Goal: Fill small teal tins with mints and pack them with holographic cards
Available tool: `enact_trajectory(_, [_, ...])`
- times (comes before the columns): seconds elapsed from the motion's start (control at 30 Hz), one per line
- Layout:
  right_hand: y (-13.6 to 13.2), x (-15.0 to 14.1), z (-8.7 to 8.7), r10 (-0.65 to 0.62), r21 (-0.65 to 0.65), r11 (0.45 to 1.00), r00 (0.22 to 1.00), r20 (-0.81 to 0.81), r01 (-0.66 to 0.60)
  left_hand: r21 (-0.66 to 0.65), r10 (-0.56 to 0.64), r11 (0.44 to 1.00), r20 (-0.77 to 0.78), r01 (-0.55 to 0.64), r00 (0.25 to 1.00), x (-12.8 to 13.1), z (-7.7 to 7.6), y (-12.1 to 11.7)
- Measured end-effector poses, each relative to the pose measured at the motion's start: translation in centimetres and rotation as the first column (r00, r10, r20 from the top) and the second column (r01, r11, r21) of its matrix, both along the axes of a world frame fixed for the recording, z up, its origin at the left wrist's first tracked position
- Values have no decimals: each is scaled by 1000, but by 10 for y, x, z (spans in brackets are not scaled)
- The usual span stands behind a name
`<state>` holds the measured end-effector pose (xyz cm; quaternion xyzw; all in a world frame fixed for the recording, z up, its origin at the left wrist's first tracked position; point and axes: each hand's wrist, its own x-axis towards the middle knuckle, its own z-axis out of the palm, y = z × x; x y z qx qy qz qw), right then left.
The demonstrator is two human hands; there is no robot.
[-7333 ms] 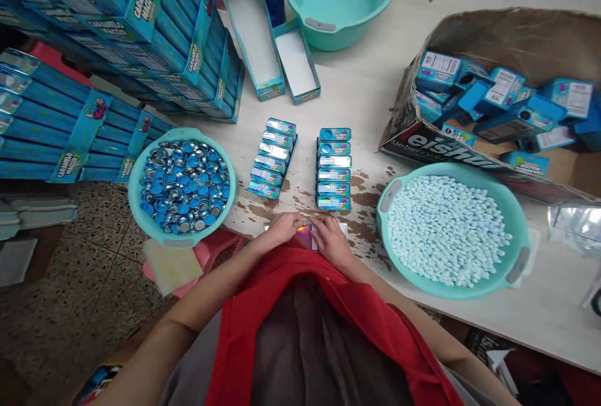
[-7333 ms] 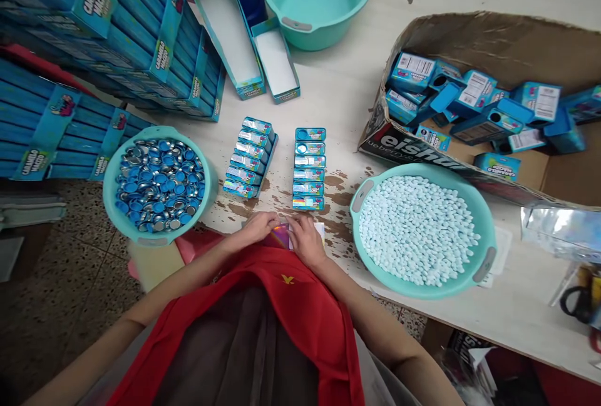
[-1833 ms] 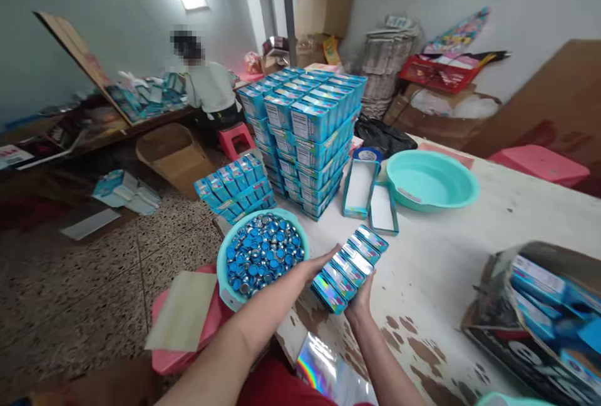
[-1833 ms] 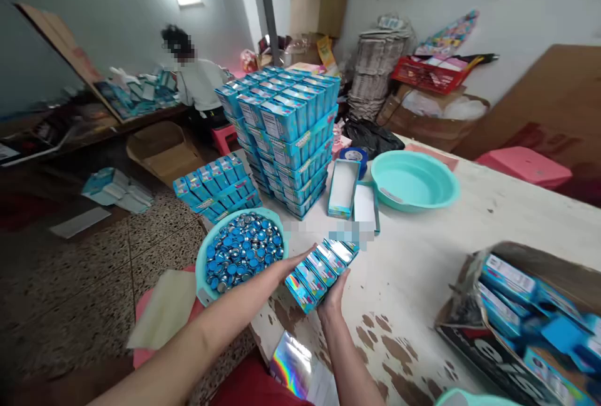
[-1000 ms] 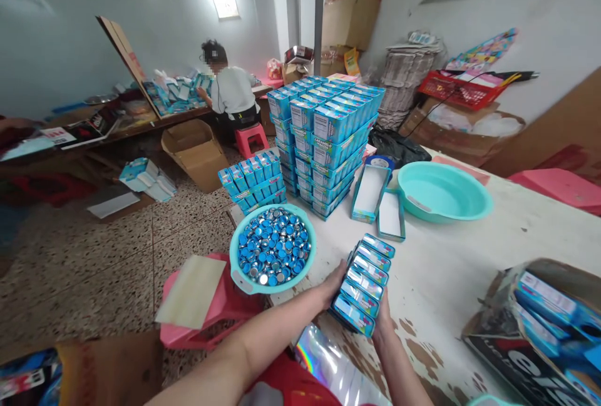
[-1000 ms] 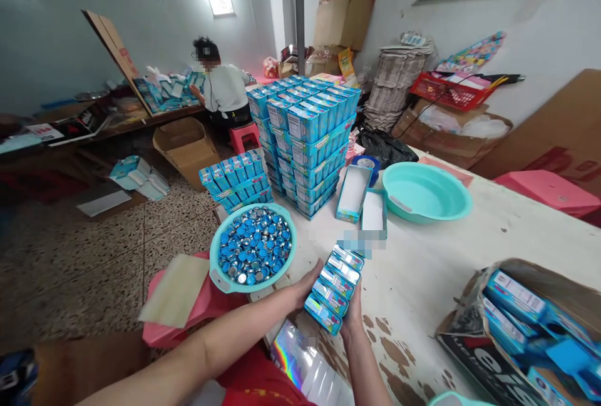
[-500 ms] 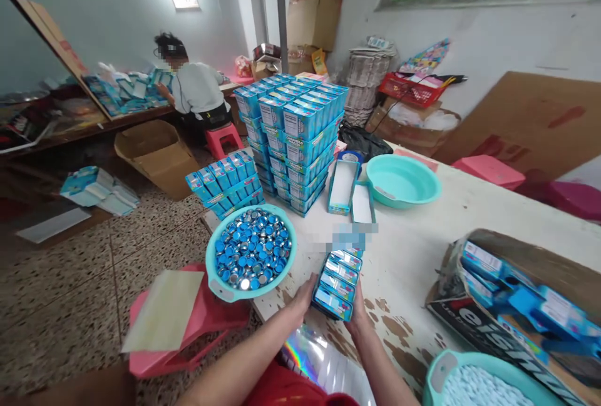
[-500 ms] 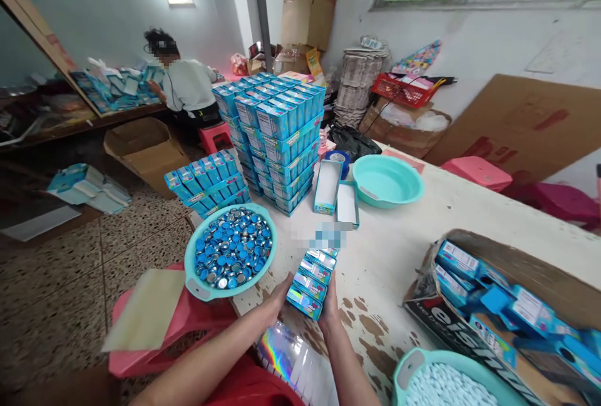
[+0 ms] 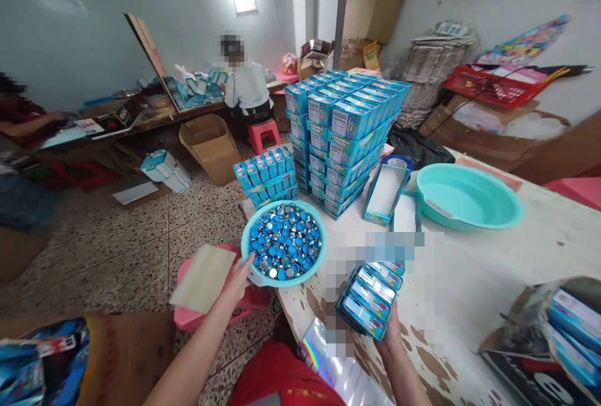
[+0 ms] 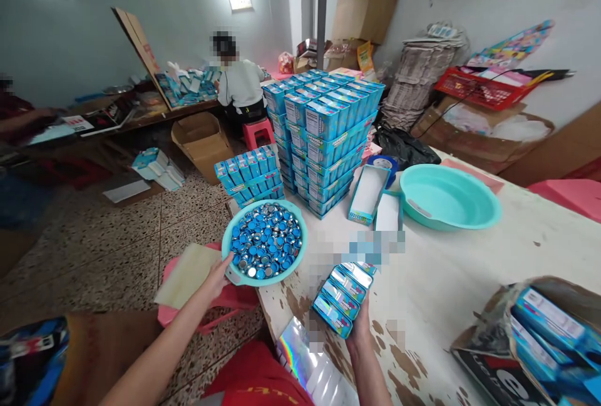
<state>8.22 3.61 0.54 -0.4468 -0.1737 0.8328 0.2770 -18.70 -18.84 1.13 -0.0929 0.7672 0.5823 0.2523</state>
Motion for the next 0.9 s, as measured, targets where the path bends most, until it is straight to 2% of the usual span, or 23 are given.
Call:
enact_trajectory(0.07, [0,0,-1,5,-5,1000,1000,-6,-5,173,42,982,203,-78,978,-4,-9,3])
enact_trajectory(0.17, [-1,-1,0,-20,8,1000,1000,-9,20,259,48,956,324,-137,945,-6,-17,4])
enact_trajectory(0.37, [-2,-7,0,-45,41,998,999,-25,46,254,0,963,339,-91,941,-20,-26,2])
enact_trajectory(0.53, [-3,-4,-6,-39,87,996,996,79,32,294,38,942,388,-163,921,-20,-19,11])
enact_trajectory(0.67, [0,3,-18,-35,164,986,981,192,3,305,111,917,423,-256,899,-4,-16,14])
enact_trajectory(0.83, [13,14,-37,21,247,964,951,309,-102,271,280,862,449,-428,848,40,-33,8])
enact_trajectory(0.9, [12,25,-48,95,245,952,936,338,-185,255,321,844,466,-472,825,59,-38,3])
